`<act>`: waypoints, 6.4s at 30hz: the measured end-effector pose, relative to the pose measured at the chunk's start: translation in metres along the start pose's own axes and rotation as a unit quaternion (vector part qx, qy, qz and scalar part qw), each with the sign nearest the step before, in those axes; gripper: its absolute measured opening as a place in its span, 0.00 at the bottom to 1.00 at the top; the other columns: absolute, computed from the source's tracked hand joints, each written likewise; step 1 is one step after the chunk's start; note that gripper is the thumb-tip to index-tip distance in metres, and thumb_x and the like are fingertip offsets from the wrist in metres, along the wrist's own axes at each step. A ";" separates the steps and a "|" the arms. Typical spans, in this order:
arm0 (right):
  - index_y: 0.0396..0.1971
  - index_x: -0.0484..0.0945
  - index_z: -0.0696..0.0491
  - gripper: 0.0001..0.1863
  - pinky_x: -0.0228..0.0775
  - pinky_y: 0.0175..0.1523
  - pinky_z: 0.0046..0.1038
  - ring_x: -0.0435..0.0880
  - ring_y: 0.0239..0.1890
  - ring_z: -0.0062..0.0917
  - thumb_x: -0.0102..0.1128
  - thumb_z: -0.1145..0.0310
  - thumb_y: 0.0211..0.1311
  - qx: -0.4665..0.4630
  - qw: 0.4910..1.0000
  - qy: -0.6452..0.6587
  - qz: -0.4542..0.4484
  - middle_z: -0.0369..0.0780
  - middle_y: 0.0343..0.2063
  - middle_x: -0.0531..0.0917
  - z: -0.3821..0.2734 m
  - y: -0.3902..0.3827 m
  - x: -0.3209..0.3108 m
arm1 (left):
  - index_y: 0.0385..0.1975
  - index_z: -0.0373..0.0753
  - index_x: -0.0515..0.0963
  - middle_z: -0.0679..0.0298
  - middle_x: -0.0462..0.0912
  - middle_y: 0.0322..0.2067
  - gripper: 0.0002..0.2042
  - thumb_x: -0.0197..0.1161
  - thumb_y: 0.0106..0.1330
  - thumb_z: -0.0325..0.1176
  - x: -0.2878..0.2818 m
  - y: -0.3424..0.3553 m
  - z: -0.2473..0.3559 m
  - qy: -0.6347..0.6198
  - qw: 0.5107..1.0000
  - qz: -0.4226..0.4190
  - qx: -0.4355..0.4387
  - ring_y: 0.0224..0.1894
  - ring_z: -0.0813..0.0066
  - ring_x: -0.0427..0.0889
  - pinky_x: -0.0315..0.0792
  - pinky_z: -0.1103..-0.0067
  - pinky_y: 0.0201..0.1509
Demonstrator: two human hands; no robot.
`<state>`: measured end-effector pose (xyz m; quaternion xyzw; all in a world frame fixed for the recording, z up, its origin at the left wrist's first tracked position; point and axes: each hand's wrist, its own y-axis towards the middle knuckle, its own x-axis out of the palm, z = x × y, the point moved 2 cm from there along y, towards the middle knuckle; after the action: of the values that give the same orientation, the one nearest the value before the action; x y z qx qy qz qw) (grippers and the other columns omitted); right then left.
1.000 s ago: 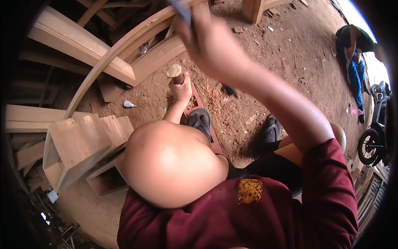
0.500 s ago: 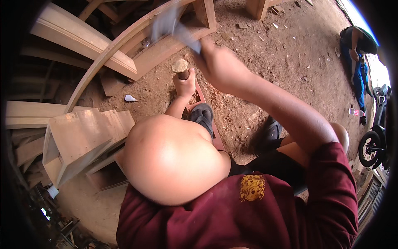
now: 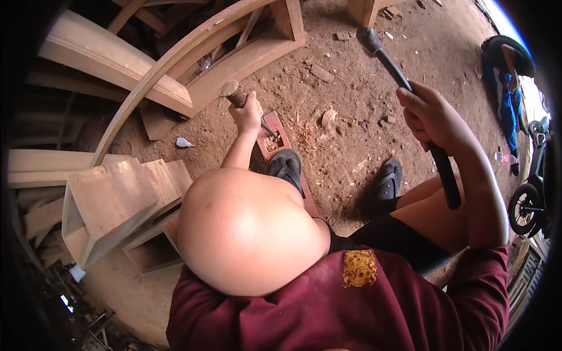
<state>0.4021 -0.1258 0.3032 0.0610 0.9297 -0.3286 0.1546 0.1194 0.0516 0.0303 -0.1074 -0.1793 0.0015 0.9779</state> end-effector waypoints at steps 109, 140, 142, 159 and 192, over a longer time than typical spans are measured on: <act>0.36 0.68 0.53 0.17 0.51 0.16 0.17 0.58 0.14 0.09 0.44 0.53 0.75 -0.263 0.964 0.027 -0.003 0.27 0.16 0.63 -0.078 0.011 0.071 | 0.19 0.39 0.69 0.70 0.73 0.14 0.11 0.61 0.63 0.26 -0.012 -0.031 -0.009 0.033 0.993 -0.033 0.110 0.14 0.83 0.70 0.62 0.81 0.18; 0.41 0.71 0.57 0.10 0.71 0.33 0.37 0.80 0.26 0.40 0.52 0.66 0.70 -0.508 0.835 -0.066 0.201 0.46 0.23 0.78 -0.087 0.028 0.118 | 0.21 0.35 0.75 0.68 0.78 0.17 0.09 0.64 0.62 0.29 -0.007 -0.035 -0.019 0.238 0.946 -0.068 0.211 0.21 0.80 0.75 0.68 0.77 0.26; 0.44 0.68 0.58 0.15 0.73 0.34 0.45 0.83 0.28 0.46 0.48 0.61 0.71 -0.297 0.891 -0.344 -0.002 0.51 0.24 0.80 -0.031 0.063 0.132 | 0.21 0.34 0.75 0.68 0.78 0.18 0.09 0.64 0.61 0.29 0.004 -0.037 -0.014 0.242 0.940 -0.022 0.238 0.22 0.81 0.76 0.68 0.78 0.26; 0.39 0.70 0.61 0.18 0.70 0.31 0.44 0.81 0.25 0.45 0.48 0.57 0.71 -0.247 0.893 -0.365 -0.093 0.50 0.20 0.79 -0.005 0.075 0.129 | 0.23 0.35 0.75 0.67 0.77 0.17 0.08 0.65 0.61 0.30 0.015 -0.043 -0.014 0.245 0.942 -0.053 0.222 0.20 0.81 0.75 0.68 0.76 0.25; 0.32 0.69 0.45 0.12 0.43 0.11 0.13 0.53 0.09 0.03 0.51 0.53 0.71 0.043 0.964 0.257 0.050 0.21 0.12 0.58 0.024 -0.041 -0.054 | 0.21 0.44 0.62 0.73 0.61 0.12 0.16 0.62 0.65 0.39 -0.047 0.036 -0.014 -0.034 0.975 0.166 -0.147 0.10 0.83 0.57 0.51 0.82 0.13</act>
<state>0.4500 -0.1730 0.3277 0.1962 0.9190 -0.3335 -0.0761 0.0818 0.0821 -0.0063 -0.2780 -0.1902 0.1407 0.9310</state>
